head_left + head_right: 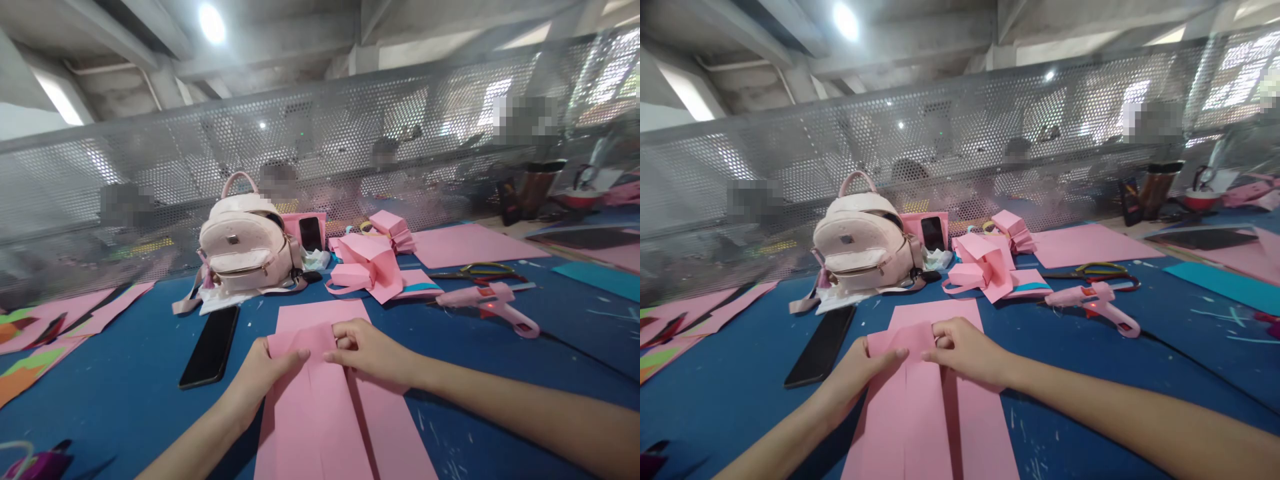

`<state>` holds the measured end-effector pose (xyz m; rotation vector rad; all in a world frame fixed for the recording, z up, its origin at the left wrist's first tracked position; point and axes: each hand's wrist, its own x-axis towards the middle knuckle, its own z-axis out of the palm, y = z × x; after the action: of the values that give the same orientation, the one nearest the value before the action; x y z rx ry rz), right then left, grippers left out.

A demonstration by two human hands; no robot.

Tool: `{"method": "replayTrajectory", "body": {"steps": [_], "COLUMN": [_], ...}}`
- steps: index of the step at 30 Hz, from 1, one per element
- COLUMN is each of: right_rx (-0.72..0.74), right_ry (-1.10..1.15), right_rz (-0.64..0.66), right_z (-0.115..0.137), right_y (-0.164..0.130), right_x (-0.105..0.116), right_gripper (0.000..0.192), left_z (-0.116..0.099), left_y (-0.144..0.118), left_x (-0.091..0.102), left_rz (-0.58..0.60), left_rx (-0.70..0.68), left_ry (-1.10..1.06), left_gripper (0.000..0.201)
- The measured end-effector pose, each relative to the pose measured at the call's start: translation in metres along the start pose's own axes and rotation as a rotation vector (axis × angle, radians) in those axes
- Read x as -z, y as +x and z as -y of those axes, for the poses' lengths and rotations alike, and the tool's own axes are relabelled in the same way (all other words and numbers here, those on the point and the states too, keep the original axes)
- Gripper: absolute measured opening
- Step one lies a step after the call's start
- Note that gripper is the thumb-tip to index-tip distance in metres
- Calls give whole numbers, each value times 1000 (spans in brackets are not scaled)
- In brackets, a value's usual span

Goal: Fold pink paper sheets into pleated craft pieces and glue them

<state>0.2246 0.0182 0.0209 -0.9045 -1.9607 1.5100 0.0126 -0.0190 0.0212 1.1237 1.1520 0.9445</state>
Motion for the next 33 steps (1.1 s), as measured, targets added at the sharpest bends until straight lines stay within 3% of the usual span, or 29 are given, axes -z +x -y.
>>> {"method": "replayTrajectory", "body": {"steps": [7,13,19,26,33], "right_rx": [-43,-157,-125,-59,-8], "right_ry": [53,160,132,38,-55], "right_rz": [-12,131,140,54,-33], "right_z": [-3,-5,0,-6,-9], "right_y": [2,0,0,4,5], "right_x": [-2,-8,-8,-5,-4], "right_gripper": [43,54,54,52,46], "left_z": [2,-10,-22,-26,-12], "left_y": [2,2,2,0,0], "left_x": [3,7,14,14,6], "left_rz": [-86,-258,-374,-378,-228], "left_rx": [-47,-103,-180,-221,-24], "left_ry": [45,-105,-232,-220,-259], "left_gripper": [49,46,50,45,43]}}
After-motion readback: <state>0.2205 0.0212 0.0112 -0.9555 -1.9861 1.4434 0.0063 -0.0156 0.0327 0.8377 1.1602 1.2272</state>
